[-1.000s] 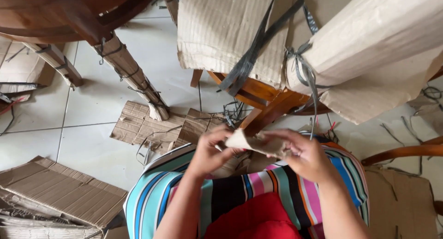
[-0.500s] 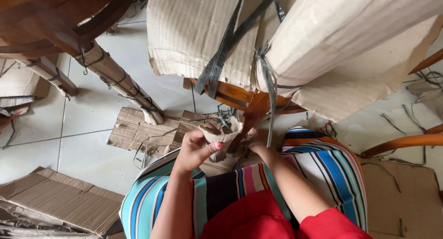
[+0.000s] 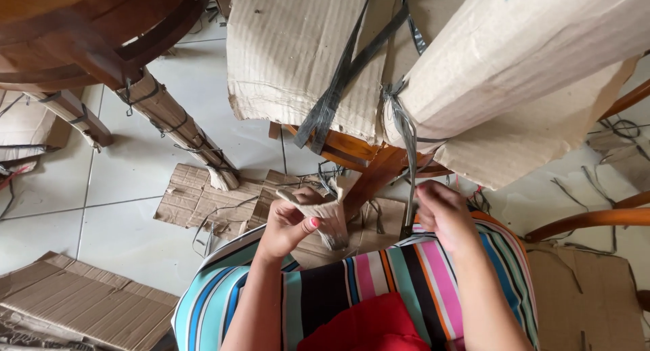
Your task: Wrapping the legs of a wooden chair with cardboard and securing them with plastic ties for protection.
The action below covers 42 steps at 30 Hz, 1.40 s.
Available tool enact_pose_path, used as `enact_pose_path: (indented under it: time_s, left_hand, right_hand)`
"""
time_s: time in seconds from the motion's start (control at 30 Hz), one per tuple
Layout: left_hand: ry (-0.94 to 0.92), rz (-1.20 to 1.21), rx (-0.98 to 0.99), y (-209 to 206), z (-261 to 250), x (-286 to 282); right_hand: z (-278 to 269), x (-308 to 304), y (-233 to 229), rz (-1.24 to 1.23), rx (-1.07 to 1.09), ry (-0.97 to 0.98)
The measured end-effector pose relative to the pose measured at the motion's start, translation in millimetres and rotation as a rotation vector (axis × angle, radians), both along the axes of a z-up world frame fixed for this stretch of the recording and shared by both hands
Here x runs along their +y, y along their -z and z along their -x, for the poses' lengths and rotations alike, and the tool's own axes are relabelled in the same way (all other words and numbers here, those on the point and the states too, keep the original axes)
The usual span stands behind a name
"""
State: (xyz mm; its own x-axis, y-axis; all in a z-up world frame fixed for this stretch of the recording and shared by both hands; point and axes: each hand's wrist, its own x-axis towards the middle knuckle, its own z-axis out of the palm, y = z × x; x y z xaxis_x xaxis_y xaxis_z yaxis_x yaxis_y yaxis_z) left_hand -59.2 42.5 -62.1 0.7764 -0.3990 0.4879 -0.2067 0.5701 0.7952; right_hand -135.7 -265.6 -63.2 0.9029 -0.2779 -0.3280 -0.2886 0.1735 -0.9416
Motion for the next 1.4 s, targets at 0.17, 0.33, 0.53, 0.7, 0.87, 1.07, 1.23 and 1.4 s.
enact_pose_path:
  time_s: [0.17, 0.33, 0.53, 0.7, 0.87, 1.07, 1.23, 1.4]
  left_hand:
    - [-0.042, -0.008, 0.049, 24.6, 8.7, -20.3]
    - [-0.241, -0.186, 0.134, 6.2, 16.2, -37.7]
    - [-0.343, -0.237, 0.303, -0.4, 23.3, -50.5]
    - [-0.391, -0.311, 0.186, 7.2, 18.9, -57.6]
    - [-0.416, -0.239, 0.175, 2.5, 18.2, -68.1]
    - [-0.262, -0.011, 0.274, 3.9, 8.3, -66.8]
    - [-0.134, 0.090, 0.283, 8.0, -2.0, -58.8]
    - [-0.129, 0.070, 0.231, 17.4, -5.8, -55.8]
  right_hand:
    - [28.3, 38.4, -61.1, 0.512, -0.147, 0.112]
    - [36.9, 68.5, -55.6, 0.662, -0.287, 0.131]
    - [38.7, 82.8, -74.9, 0.615, -0.395, 0.251]
    - [34.5, 85.1, -68.4, 0.599, -0.496, 0.372]
    - [16.6, 105.9, -71.5, 0.715, -0.632, 0.342]
    - [2.7, 121.5, -49.5, 0.688, -0.754, 0.289]
    - [7.4, 116.9, -46.8, 0.215, -0.634, 0.126]
    - [10.9, 112.0, -52.9, 0.553, -0.631, 0.176]
